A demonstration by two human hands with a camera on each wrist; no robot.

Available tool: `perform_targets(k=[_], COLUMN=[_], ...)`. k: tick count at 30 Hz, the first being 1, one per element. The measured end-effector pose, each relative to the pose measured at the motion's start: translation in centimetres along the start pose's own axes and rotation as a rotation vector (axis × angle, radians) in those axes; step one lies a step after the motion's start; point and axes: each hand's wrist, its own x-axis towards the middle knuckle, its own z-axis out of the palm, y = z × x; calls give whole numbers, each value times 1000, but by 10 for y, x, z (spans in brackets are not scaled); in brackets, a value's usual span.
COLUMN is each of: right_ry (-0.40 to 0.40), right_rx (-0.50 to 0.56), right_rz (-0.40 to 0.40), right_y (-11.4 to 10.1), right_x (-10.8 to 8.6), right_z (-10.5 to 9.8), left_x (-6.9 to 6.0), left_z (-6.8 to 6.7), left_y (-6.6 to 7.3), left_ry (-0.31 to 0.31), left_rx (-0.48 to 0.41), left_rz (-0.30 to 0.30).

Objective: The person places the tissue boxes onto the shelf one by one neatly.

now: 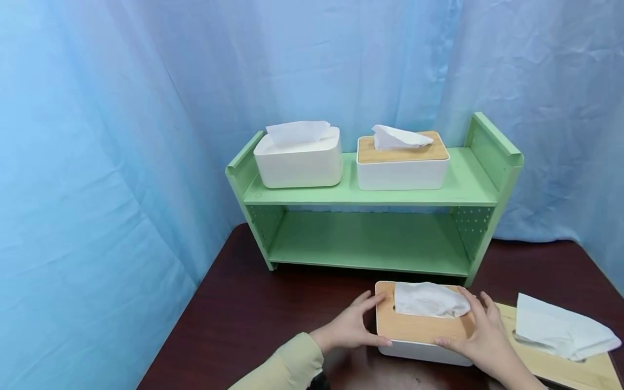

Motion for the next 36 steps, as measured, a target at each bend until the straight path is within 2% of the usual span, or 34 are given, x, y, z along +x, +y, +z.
perform_targets(k=[4,11,13,19,26,36], right_ry=[-65,-72,-116,-208,-242,-268], right_rx=[4,148,162,66,64,72], right_rz=[13,-58,-31,68,129,184], right_y=[4,13,14,10,12,10], right_x=[1,-3,-3,1,3,4], right_z=[2,7,6,3,3,2], left_x=[1,2,2,1,2,3], left_z=[11,20,20,23,23,26], left_y=[-1,-4,-4,-6,-7,-11], left_ry=[-22,8,15,17,22,53], left_rx=[-22,-89,-110,-167,-207,-238], left_rz=[16,3,-11,-33,-33,18])
